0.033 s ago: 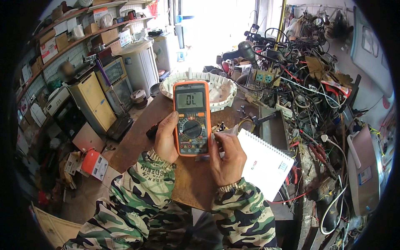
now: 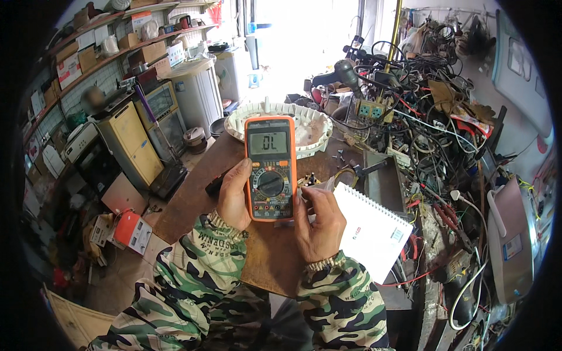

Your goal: The person uses a multimeter to test a small electronic device, then opens the device's battery compartment, removes a battery, and uses a screwdriver to adjust internal components. The person then closes the compartment and continues testing with the multimeter.

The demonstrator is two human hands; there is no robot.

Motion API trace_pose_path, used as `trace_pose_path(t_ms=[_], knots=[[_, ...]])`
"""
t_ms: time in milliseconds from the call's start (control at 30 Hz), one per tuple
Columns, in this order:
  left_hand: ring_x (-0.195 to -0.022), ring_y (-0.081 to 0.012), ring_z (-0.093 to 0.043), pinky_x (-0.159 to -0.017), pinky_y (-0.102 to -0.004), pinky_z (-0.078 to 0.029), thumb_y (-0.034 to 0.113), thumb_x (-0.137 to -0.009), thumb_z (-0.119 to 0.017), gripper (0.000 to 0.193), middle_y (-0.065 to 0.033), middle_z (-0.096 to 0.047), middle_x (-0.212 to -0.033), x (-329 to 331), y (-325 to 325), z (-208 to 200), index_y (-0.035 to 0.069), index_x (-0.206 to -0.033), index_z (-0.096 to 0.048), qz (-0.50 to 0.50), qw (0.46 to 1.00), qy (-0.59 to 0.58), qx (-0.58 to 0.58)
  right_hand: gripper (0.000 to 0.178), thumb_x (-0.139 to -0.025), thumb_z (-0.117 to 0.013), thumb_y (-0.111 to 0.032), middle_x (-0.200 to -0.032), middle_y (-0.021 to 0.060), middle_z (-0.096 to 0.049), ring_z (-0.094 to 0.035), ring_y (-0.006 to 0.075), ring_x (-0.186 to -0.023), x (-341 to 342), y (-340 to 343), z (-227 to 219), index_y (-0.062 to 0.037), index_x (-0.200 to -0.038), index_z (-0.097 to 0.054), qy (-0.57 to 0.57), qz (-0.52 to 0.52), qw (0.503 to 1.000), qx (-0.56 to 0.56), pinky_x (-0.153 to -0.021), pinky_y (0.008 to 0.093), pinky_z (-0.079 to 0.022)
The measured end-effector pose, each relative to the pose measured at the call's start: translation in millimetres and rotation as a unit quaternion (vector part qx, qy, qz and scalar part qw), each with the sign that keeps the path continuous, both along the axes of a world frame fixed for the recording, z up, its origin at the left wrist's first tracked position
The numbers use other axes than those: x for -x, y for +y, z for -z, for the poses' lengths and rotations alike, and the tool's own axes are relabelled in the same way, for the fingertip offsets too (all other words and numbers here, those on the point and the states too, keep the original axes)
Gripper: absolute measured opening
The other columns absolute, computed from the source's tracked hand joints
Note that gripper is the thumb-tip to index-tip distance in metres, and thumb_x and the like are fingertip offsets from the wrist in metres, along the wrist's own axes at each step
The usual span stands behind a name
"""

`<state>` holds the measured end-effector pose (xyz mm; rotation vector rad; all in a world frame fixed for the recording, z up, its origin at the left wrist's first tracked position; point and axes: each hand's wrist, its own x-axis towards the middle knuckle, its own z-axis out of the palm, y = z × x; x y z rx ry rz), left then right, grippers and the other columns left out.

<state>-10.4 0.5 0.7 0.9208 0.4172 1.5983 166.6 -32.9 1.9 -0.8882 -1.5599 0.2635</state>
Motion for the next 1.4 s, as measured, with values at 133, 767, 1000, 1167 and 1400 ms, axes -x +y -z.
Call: trace_pose_path(t_ms=[133, 767, 1000, 1167, 1400], knots=[[-0.098, -0.0174, -0.072, -0.084, -0.0334, -0.061, 0.031, -0.109, -0.051, 0.039, -0.0111, -0.071, -0.116, -4.4, -0.3, -1.6, -0.003, -0.128, -0.059, 0.019, 1.0, 0.012, -0.013, 0.02, -0.092, -0.07, 0.001, -0.096, 0.0134, -0.069, -0.066, 0.0184, -0.072, -0.5, -2.5, -1.4, 0.0031, -0.111, -0.069, 0.009, -0.004, 1.0, 0.017, -0.065, 0.0298, -0.053], [-0.099, -0.0076, -0.058, -0.088, -0.0259, -0.048, 0.03, -0.11, -0.053, 0.04, -0.0039, -0.067, -0.111, -12.2, -6.1, -3.3, -0.005, -0.128, -0.059, -0.055, 0.984, 0.163, -0.05, 0.033, -0.079, -0.081, -0.004, -0.1, 0.0126, -0.067, -0.068, 0.0296, -0.081, 0.2, 1.6, 5.9, -0.0006, -0.11, -0.069, -0.145, 0.067, 0.979, -0.13, -0.067, 0.0386, -0.056], [-0.097, -0.0072, -0.053, -0.087, -0.0241, -0.044, 0.034, -0.11, -0.051, 0.044, -0.0014, -0.064, -0.109, -13.9, -15.5, -1.2, -0.003, -0.132, -0.058, -0.103, 0.938, 0.32, -0.083, 0.035, -0.074, -0.082, -0.007, -0.095, 0.0114, -0.064, -0.063, 0.0295, -0.077, -3.5, 3.3, 5.3, 0.0014, -0.105, -0.07, -0.238, 0.097, 0.945, -0.201, -0.065, 0.0404, -0.053], [-0.083, -0.0048, -0.051, -0.073, -0.0227, -0.046, 0.033, -0.108, -0.056, 0.044, 0.0007, -0.063, -0.099, -19.0, -14.8, -0.5, -0.003, -0.134, -0.057, -0.123, 0.938, 0.308, -0.098, 0.029, -0.071, -0.084, -0.004, -0.09, 0.012, -0.065, -0.063, 0.0304, -0.074, -4.4, 2.6, 4.4, 0.0011, -0.096, -0.069, -0.264, 0.113, 0.934, -0.212, -0.063, 0.0416, -0.052], [-0.085, -0.0059, -0.053, -0.075, -0.0233, -0.047, 0.034, -0.108, -0.056, 0.046, -0.0013, -0.065, -0.101, -21.6, -21.8, -2.7, -0.003, -0.135, -0.057, -0.142, 0.933, 0.318, -0.09, 0.017, -0.08, -0.079, -0.004, -0.078, 0.0138, -0.06, -0.061, 0.0353, -0.068, 7.0, -6.6, 2.6, -0.0005, -0.081, -0.063, -0.179, 0.112, 0.97, -0.116, -0.059, 0.0441, -0.049]])
